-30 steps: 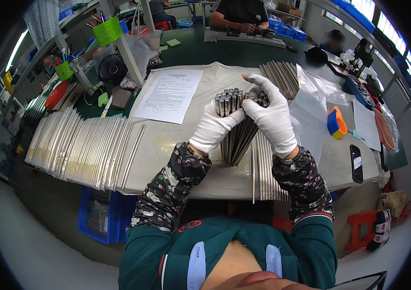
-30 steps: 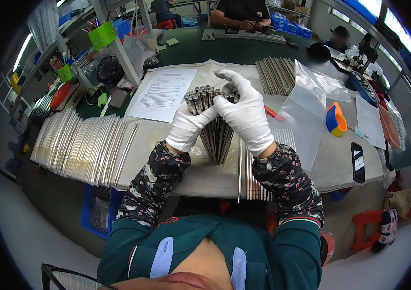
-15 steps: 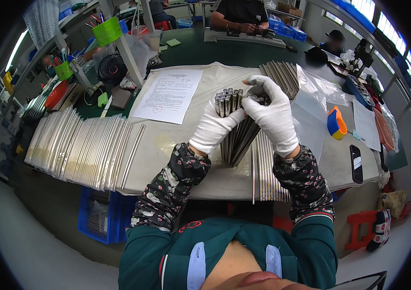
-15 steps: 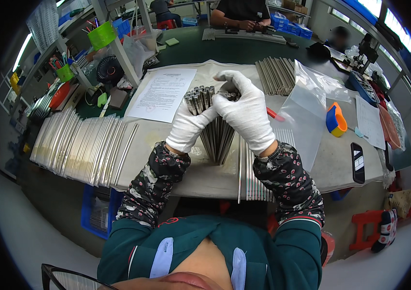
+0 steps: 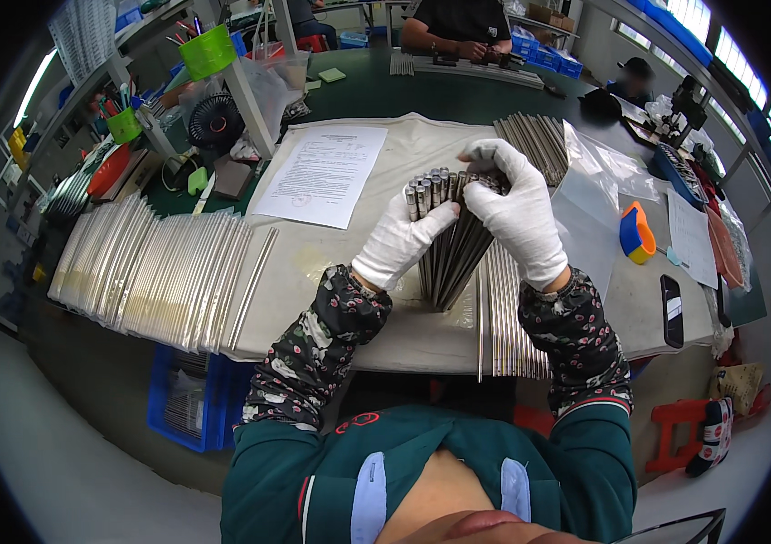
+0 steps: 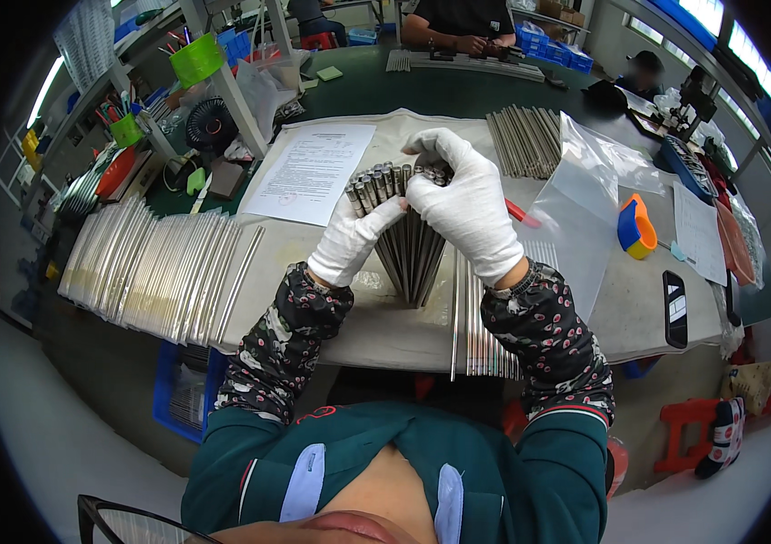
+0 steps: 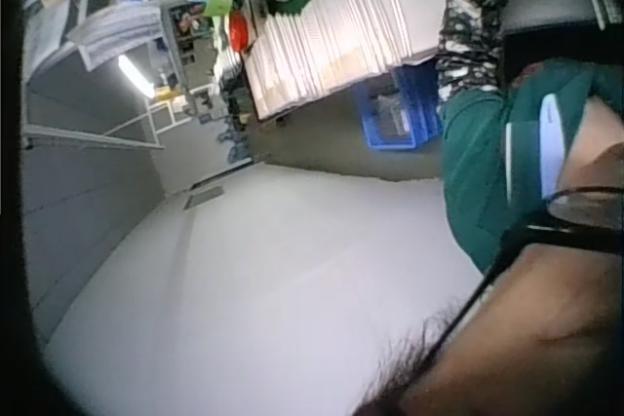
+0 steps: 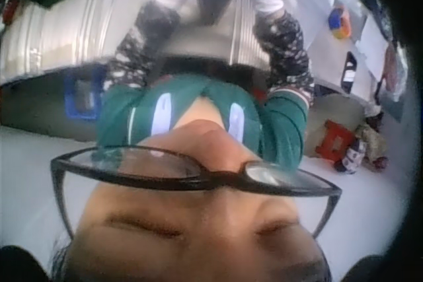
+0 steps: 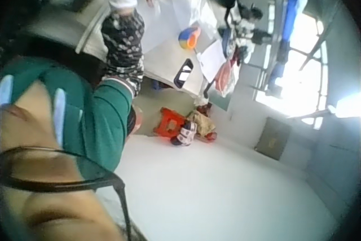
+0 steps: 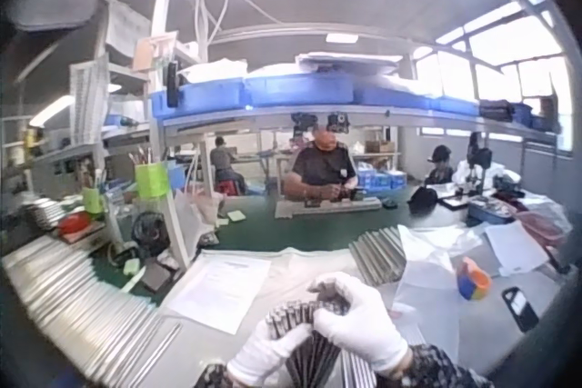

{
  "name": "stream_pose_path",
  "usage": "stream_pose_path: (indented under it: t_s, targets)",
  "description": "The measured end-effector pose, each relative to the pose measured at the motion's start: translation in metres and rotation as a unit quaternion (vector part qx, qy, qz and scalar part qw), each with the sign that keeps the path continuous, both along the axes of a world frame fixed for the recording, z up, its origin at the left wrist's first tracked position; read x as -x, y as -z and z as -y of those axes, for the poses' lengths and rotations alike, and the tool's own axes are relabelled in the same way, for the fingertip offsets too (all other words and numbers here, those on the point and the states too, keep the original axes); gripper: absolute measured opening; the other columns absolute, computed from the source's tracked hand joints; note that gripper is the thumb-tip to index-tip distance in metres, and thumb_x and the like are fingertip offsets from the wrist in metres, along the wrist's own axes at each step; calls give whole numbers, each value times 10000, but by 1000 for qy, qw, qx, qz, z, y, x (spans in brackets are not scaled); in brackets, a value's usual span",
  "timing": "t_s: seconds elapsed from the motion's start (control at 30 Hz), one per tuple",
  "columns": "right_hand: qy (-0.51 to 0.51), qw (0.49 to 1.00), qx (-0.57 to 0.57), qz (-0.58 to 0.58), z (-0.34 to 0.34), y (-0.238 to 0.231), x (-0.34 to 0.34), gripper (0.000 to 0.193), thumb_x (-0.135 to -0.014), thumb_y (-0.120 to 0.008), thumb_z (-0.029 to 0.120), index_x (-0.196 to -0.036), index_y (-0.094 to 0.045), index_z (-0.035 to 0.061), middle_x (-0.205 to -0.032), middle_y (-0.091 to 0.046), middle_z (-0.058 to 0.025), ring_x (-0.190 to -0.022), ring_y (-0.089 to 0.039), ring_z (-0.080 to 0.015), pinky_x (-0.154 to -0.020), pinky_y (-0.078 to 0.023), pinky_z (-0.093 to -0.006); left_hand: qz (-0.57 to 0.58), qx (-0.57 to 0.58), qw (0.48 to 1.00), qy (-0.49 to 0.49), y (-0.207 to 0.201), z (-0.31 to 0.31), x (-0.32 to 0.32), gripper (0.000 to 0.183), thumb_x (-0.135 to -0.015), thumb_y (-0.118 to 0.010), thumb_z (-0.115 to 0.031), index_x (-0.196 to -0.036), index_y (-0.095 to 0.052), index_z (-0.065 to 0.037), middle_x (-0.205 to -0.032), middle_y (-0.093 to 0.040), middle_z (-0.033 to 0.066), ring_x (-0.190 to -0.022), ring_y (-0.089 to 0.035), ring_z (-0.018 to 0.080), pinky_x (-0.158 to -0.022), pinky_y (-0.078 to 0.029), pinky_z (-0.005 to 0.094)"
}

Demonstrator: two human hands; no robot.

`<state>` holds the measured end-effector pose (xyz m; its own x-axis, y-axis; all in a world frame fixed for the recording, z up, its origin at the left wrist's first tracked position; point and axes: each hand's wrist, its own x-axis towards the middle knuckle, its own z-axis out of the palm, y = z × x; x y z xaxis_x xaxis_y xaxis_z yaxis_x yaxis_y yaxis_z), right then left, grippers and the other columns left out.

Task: Inspecting, cleaning with a sanding block, and bundling metal rods.

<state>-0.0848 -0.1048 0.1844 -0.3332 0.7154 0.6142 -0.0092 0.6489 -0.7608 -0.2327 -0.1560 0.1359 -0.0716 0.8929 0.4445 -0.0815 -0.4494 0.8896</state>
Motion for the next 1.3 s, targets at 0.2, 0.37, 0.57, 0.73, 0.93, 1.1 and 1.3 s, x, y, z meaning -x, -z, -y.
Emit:
stream_pose_path:
  t_s: [0.2, 0.37, 0.57, 0.73, 0.93, 1.1, 1.3]
  targets:
    - [-9, 998, -33, 49, 4, -2, 3, 239, -757, -634, 21, -990, -683, 16, -800, -621, -55, -713, -606, -118, -684, -496, -244, -11, -8, 1000, -8, 2, 1, 3, 290, -904, -670, -175, -1145, -628, -18, -981, -676, 21, -885, -604, 87, -798, -491, 255]
    - [9, 999, -40, 31, -1, 3, 3, 237, -750, -652, 26, -985, -683, 18, -809, -633, -57, -728, -620, -125, -681, -502, -247, -33, -22, 999, -15, 0, 1, 4, 272, -906, -672, -166, -1134, -641, -21, -967, -680, 16, -875, -606, 85, -787, -494, 252]
    - [-35, 997, 56, 35, 6, -6, 5, 165, -756, -652, 37, -919, -668, 15, -805, -656, -65, -745, -632, -128, -701, -503, -246, -33, 43, 998, -10, -1, -1, 7, 287, -907, -678, -158, -1157, -634, -25, -985, -684, 16, -905, -618, 88, -804, -499, 248]
    - [16, 997, -55, 45, 3, 1, 7, 157, -760, -641, 33, -916, -660, 16, -791, -643, -56, -734, -618, -111, -698, -498, -244, -3, -8, 1000, -15, 3, 0, 1, 282, -897, -693, -158, -1141, -630, -32, -983, -678, 9, -878, -613, 80, -784, -501, 247]
    - [-13, 1000, 5, 24, 4, -2, 6, 176, -753, -628, 21, -926, -658, 12, -782, -630, -54, -718, -609, -112, -689, -493, -241, -10, 12, 1000, -13, 1, -1, 3, 254, -896, -696, -164, -1102, -637, -26, -972, -678, 11, -868, -608, 80, -797, -494, 248]
    - [-8, 997, -44, 60, 5, -1, 6, 204, -768, -612, 5, -968, -654, 8, -816, -619, -36, -755, -587, -96, -726, -483, -236, -6, 2, 1000, 1, 8, -6, 2, 289, -905, -689, -178, -1139, -611, -27, -993, -662, 8, -904, -593, 81, -817, -491, 260]
    - [-16, 998, -15, 61, -2, 2, 6, 194, -769, -614, 14, -959, -654, 11, -816, -623, -49, -764, -594, -109, -737, -487, -246, 7, -42, 998, 35, 4, -5, 1, 315, -902, -695, -189, -1159, -594, -35, -973, -642, -10, -908, -584, 75, -818, -488, 250]
